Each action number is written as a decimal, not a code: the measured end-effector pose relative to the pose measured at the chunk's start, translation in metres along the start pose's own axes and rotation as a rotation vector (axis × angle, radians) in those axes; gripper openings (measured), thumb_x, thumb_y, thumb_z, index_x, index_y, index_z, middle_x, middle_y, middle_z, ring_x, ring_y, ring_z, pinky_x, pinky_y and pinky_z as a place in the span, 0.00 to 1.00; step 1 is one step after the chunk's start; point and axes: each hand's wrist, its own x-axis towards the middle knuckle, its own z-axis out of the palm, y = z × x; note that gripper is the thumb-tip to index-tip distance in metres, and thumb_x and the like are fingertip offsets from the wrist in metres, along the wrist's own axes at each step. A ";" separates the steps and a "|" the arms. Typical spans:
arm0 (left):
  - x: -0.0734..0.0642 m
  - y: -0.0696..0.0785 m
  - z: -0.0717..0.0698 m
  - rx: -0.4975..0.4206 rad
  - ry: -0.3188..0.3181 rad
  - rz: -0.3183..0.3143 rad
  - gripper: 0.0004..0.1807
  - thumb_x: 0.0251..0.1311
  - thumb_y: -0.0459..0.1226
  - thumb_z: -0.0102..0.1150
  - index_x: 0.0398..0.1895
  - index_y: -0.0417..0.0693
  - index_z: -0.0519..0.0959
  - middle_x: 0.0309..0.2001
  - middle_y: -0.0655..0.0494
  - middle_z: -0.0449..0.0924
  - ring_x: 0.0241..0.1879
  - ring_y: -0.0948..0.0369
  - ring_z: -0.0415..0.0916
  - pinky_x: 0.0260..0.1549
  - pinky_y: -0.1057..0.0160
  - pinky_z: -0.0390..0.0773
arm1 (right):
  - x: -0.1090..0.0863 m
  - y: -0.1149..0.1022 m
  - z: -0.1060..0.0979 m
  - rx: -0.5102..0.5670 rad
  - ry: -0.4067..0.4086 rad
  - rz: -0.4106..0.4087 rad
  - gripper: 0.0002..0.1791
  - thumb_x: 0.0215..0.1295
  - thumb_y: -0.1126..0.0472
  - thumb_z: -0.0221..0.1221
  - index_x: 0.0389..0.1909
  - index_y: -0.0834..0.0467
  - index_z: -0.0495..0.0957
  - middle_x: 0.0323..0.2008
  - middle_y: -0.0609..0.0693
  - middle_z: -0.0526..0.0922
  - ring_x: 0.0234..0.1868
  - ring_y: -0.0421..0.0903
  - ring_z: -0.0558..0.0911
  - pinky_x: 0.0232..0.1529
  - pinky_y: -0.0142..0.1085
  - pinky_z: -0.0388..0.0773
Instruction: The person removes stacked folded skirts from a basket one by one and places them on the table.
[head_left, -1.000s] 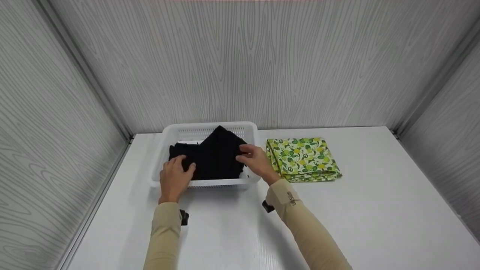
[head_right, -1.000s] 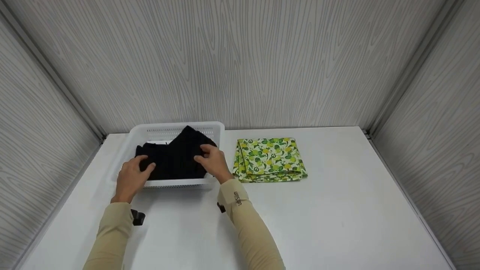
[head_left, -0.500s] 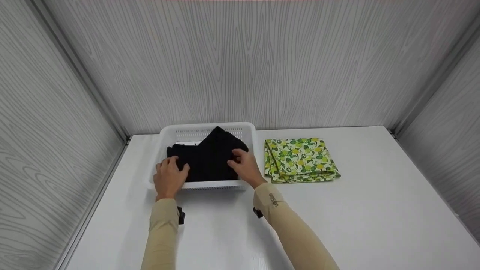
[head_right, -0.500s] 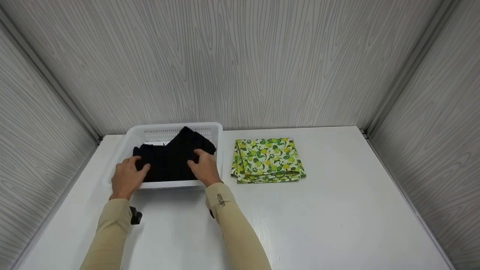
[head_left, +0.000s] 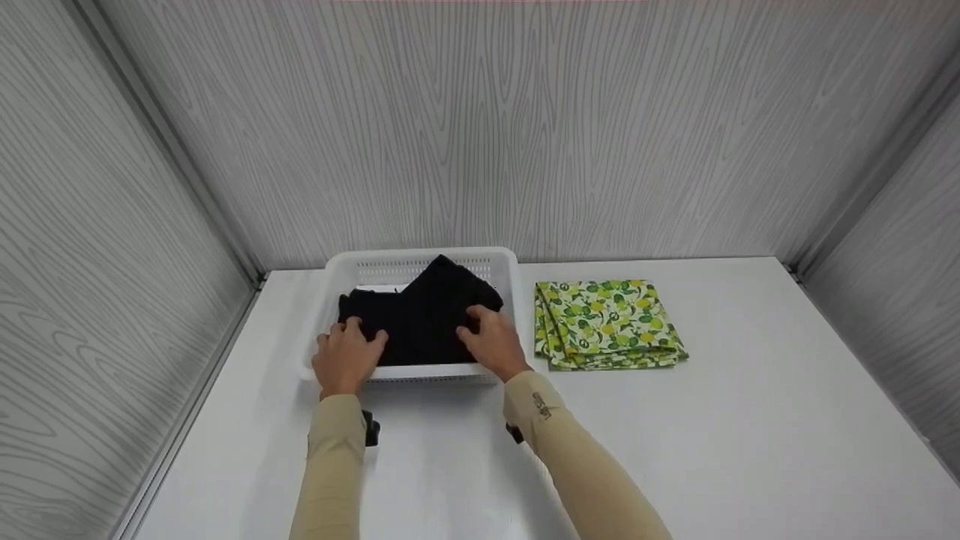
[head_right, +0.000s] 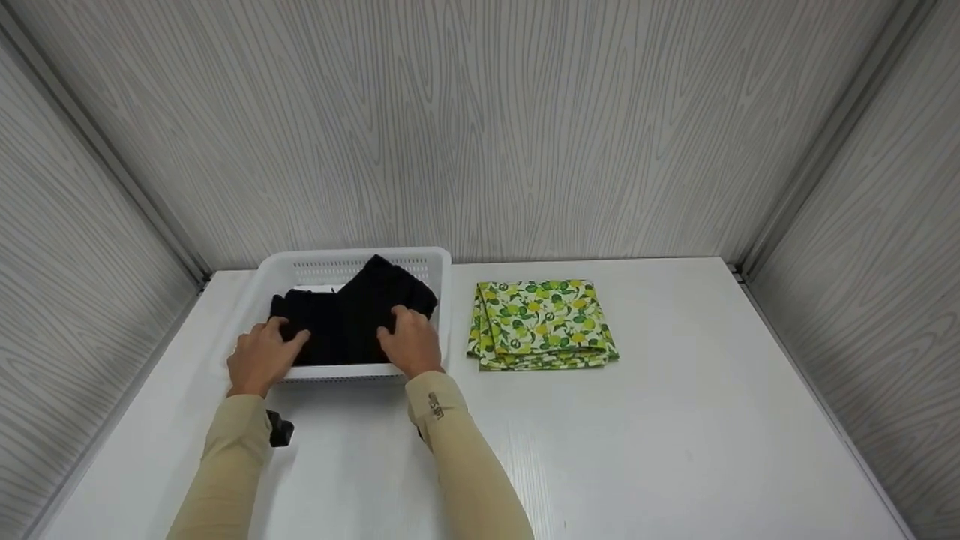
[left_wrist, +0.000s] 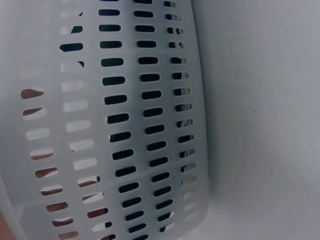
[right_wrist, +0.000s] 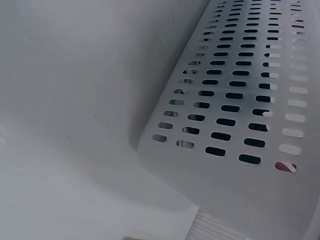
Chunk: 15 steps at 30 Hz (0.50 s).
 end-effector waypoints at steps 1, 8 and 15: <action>0.000 0.000 0.000 0.005 -0.002 0.000 0.36 0.69 0.52 0.51 0.69 0.33 0.70 0.64 0.29 0.70 0.59 0.33 0.67 0.53 0.31 0.69 | 0.000 0.000 0.000 -0.001 -0.001 0.004 0.23 0.71 0.60 0.62 0.63 0.67 0.76 0.59 0.62 0.80 0.61 0.57 0.78 0.61 0.48 0.75; 0.000 0.000 0.002 0.026 -0.030 -0.002 0.38 0.69 0.53 0.50 0.70 0.31 0.68 0.63 0.28 0.69 0.60 0.30 0.65 0.54 0.30 0.68 | 0.000 0.001 -0.001 -0.008 -0.003 0.026 0.23 0.72 0.60 0.62 0.63 0.67 0.75 0.59 0.62 0.79 0.61 0.57 0.78 0.60 0.48 0.75; 0.003 0.000 -0.001 0.030 -0.061 -0.018 0.40 0.69 0.53 0.50 0.73 0.30 0.63 0.67 0.24 0.63 0.62 0.27 0.62 0.57 0.29 0.65 | 0.003 -0.003 0.000 -0.075 -0.036 0.061 0.25 0.72 0.60 0.62 0.64 0.68 0.74 0.60 0.63 0.78 0.61 0.58 0.78 0.60 0.48 0.75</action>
